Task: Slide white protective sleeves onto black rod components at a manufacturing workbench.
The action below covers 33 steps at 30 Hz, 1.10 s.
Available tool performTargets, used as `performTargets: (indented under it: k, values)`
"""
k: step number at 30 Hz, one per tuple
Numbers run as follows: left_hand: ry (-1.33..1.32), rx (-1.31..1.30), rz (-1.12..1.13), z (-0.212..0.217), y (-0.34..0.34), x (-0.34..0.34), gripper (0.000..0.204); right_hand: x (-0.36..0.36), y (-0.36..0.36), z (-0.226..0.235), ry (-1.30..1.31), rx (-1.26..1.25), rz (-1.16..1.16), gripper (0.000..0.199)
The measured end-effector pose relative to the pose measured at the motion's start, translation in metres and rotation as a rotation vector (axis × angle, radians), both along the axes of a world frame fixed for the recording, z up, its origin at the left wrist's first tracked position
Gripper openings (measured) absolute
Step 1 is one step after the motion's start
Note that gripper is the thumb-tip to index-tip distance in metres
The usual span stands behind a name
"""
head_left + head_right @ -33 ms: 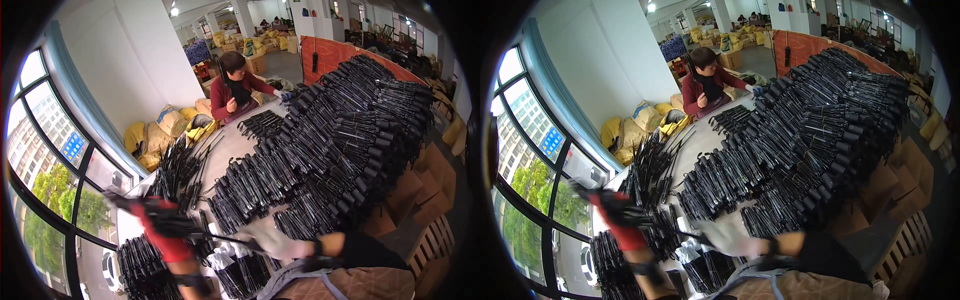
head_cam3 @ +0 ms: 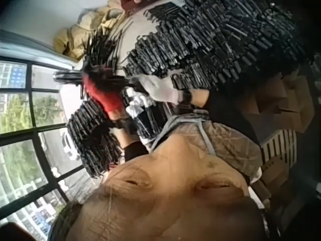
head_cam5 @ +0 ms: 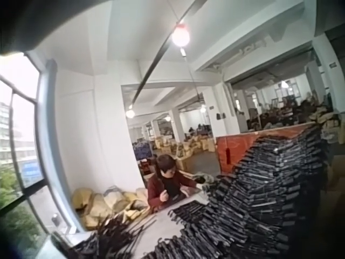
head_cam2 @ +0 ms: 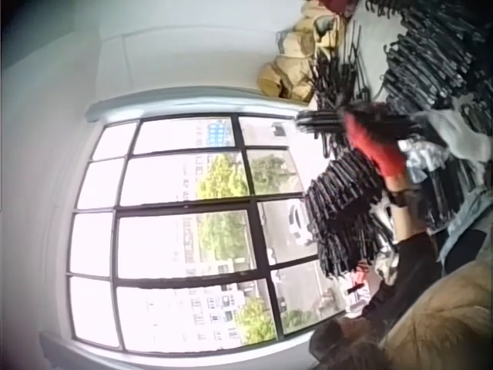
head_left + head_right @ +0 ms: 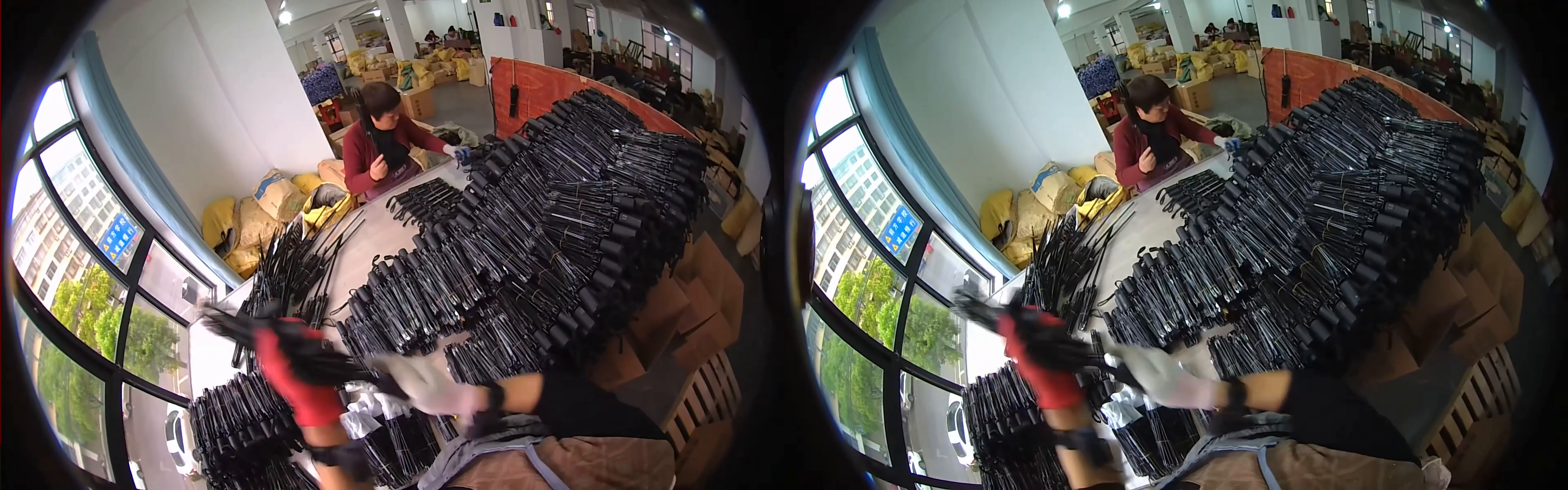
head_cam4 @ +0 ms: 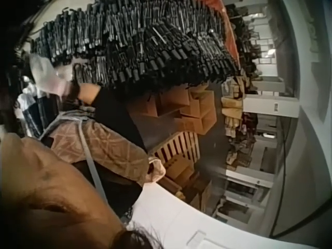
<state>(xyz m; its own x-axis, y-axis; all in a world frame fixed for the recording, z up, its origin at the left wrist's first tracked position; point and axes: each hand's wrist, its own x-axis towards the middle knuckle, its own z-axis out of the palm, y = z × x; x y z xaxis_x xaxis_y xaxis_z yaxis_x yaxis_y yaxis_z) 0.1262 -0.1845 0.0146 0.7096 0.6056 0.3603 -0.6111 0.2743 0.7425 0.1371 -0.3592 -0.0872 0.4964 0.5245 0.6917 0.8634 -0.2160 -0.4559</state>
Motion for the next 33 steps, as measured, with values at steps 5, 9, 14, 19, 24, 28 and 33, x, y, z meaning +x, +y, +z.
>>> performTargets:
  k: [5,9,14,19,24,28,33]
  values:
    - [-0.005,-0.139,-0.065,-0.003,0.005,-0.004,0.048,0.024,0.037,0.005,1.001,0.41,0.561,0.039]
    - [-0.033,-0.39,0.045,-0.013,-0.011,-0.005,0.047,0.016,0.029,0.019,1.031,0.112,0.403,0.039]
    - [0.068,-0.277,-0.073,-0.066,0.014,-0.021,0.043,0.038,0.014,0.007,0.27,-0.232,0.392,0.042]
    - [0.414,-0.184,-0.145,-0.117,0.027,-0.04,0.049,0.099,-0.028,0.014,0.654,-0.251,0.793,0.043]
    - [0.417,-0.512,-0.683,-0.157,-0.008,-0.058,0.044,0.098,-0.041,0.034,1.344,-0.207,0.607,0.044]
    - [0.457,-0.528,-0.578,-0.18,-0.027,-0.072,0.046,0.092,-0.018,0.038,1.49,-0.163,0.641,0.042]
    - [0.414,-0.659,-0.577,-0.168,-0.042,-0.087,0.038,0.101,-0.011,0.04,1.396,-0.44,0.606,0.048]
